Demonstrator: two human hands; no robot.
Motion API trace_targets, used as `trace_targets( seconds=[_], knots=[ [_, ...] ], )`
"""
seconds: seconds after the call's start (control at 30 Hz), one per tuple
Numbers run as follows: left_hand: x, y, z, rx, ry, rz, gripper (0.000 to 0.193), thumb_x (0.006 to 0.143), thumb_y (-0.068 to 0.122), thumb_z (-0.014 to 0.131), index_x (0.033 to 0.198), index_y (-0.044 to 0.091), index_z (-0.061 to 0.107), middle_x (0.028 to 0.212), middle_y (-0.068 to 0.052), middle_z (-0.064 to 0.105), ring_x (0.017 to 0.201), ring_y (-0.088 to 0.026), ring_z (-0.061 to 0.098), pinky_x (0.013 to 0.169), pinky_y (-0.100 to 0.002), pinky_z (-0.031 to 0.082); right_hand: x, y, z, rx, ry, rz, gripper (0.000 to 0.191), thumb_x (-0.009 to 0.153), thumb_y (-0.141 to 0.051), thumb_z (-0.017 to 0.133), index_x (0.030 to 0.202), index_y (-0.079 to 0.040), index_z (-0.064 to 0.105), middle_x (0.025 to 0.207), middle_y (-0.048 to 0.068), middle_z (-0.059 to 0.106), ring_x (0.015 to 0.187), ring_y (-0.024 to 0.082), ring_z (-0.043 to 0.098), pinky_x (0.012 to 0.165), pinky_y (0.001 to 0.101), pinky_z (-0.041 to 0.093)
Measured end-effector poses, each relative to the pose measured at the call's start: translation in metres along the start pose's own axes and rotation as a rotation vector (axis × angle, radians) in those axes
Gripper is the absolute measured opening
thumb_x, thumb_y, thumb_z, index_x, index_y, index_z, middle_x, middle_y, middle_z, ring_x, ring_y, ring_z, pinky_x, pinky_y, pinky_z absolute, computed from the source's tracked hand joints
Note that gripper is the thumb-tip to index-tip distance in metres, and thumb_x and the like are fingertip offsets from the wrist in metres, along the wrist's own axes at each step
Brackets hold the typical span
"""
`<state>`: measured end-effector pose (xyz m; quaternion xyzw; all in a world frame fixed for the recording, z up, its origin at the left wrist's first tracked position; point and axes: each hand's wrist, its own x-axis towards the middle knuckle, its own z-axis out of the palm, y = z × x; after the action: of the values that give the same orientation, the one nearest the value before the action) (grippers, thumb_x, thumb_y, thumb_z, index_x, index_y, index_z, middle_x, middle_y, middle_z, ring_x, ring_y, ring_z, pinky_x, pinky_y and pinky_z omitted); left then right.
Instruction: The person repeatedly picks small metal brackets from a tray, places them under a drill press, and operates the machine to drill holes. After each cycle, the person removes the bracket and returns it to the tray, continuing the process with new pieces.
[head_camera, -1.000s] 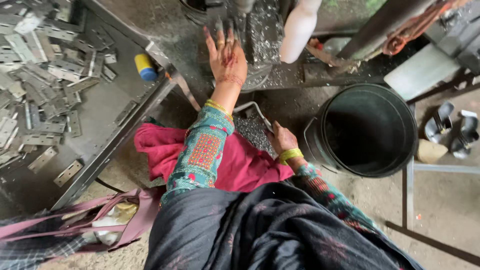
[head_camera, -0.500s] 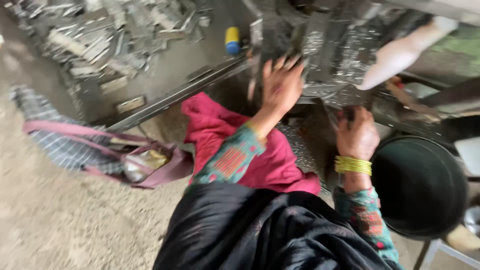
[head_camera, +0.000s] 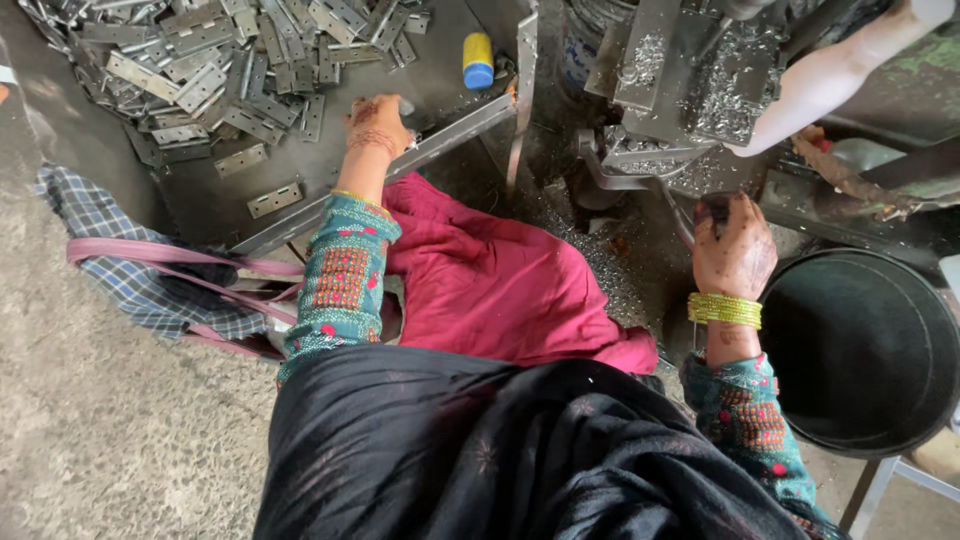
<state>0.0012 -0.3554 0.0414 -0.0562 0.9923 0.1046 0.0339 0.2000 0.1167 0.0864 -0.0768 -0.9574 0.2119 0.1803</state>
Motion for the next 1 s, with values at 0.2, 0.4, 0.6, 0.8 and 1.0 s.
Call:
trace_targets(
  seconds=[0.2,0.4,0.6,0.8,1.0],
  knots=[
    [-0.002,0.001,0.012,-0.034,0.394,0.025,0.031,0.093,0.014,0.074,0.124,0.012,0.07,0.131,-0.018,0.069,0.127,-0.036,0.062,0.11,-0.045,0.051,-0.011,0.007,0.01,-0.002,-0.046,0.01,0.022,0.099,-0.024,0.071,0.105,-0.004,0.066,0.107,0.02,0.069,0.098,0.045,0.066,0.08,0.0541,0.051],
    [-0.002,0.013,-0.001,0.108,0.317,-0.156,0.054,0.065,0.033,0.088,0.114,0.015,0.072,0.122,-0.014,0.067,0.118,-0.038,0.061,0.096,-0.05,0.048,-0.016,0.011,0.012,0.037,-0.062,0.033,0.021,0.094,-0.02,0.068,0.107,-0.004,0.065,0.108,0.02,0.07,0.099,0.044,0.066,0.081,0.0543,0.051],
    [0.007,0.003,-0.002,0.092,0.189,-0.197,0.038,0.072,0.037,0.089,0.098,0.012,0.077,0.113,-0.014,0.071,0.111,-0.033,0.065,0.096,-0.039,0.051,-0.014,0.007,0.009,0.01,-0.062,0.005,0.02,0.094,-0.02,0.068,0.107,-0.005,0.067,0.108,0.02,0.069,0.098,0.044,0.066,0.081,0.0542,0.051],
    [-0.05,0.022,-0.01,-0.223,0.536,0.088,0.032,0.074,0.012,0.082,0.103,0.005,0.071,0.107,-0.017,0.072,0.103,-0.039,0.066,0.089,-0.046,0.052,-0.016,0.01,0.01,0.052,-0.081,0.028,0.02,0.094,-0.022,0.069,0.107,-0.007,0.07,0.107,0.019,0.072,0.099,0.042,0.067,0.082,0.053,0.052],
    [-0.081,0.164,-0.037,-0.539,0.325,0.31,0.03,0.08,0.014,0.079,0.11,0.014,0.075,0.105,-0.015,0.074,0.103,-0.035,0.069,0.089,-0.045,0.052,-0.016,0.022,0.022,-0.008,0.116,-0.055,0.035,0.093,-0.028,0.071,0.116,-0.003,0.067,0.113,0.02,0.071,0.101,0.041,0.068,0.083,0.0503,0.054]
  ],
)
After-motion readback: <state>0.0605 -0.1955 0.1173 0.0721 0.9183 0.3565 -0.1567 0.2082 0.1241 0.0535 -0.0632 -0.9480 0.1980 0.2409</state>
